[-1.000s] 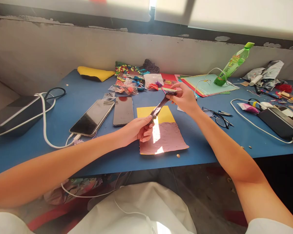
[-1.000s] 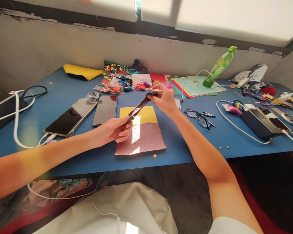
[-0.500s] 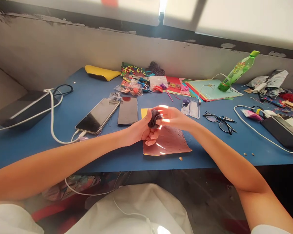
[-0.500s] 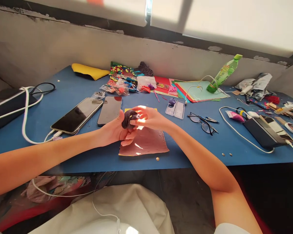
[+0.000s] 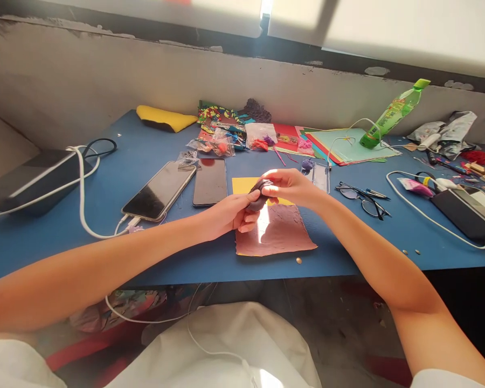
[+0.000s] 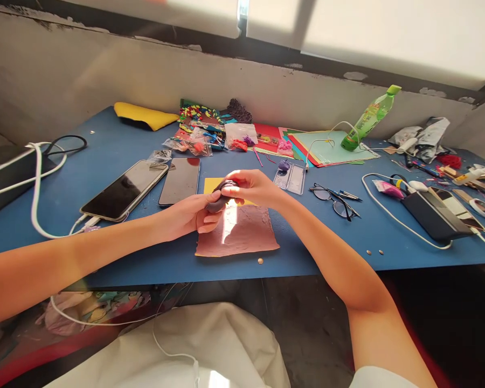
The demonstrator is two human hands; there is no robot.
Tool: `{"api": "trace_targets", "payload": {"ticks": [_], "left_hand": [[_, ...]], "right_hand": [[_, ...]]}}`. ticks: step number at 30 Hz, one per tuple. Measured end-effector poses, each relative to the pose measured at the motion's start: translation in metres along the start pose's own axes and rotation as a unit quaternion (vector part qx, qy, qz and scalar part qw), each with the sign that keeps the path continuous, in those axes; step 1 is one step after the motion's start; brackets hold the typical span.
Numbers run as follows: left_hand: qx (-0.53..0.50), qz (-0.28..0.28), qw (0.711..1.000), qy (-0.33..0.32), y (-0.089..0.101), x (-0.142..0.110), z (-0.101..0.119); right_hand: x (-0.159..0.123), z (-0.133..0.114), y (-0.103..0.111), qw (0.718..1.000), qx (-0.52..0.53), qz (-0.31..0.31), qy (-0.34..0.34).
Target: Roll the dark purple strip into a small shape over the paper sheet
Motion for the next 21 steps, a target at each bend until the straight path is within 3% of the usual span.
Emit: {"api": "trace_targets", "payload": {"ticks": [3,7,11,14,15,17,19,21], "left_hand": [[-0.005,0.012,1.000,0.008,0.000,0.000,-0.001],[-0.004,0.037,0.999,0.004,0.001,-0.002,0.001],[0.011,0.039,0.999,0.026,0.003,-0.002,-0.003],[0.019,0.018,0.999,0.036,0.002,-0.002,-0.004],[0.022,0.013,0.999,0.037,0.001,-0.002,-0.004],[0.029,0.007,0.999,0.039,-0.001,-0.002,-0.003],[0.039,0.001,0.998,0.040,-0.003,-0.003,-0.001],[0.050,-0.009,0.998,0.039,-0.007,-0.003,0.000]], "right_hand": [[0.002,0.007,0.017,0.999,-0.026,0.036,-0.009],[0.000,0.021,0.053,0.985,-0.065,0.157,-0.034],[-0.010,0.028,0.089,0.945,-0.166,0.272,-0.067],[-0.021,0.017,0.105,0.908,-0.222,0.348,-0.068],[-0.023,0.011,0.105,0.910,-0.212,0.351,-0.057],[-0.020,0.000,0.091,0.940,-0.143,0.308,-0.020],[-0.015,-0.011,0.063,0.974,-0.058,0.217,0.019],[-0.011,-0.018,0.032,0.989,-0.032,0.138,0.036]]}}
Point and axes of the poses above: each hand's wrist, its own x-axis towards the middle knuckle, its own y-axis out of the back of the hand, z = x × y, the point moved 8 cm from there along x, towards the middle knuckle, and after that the axes turned 13 degrees about -x, right-handed, at the moved point
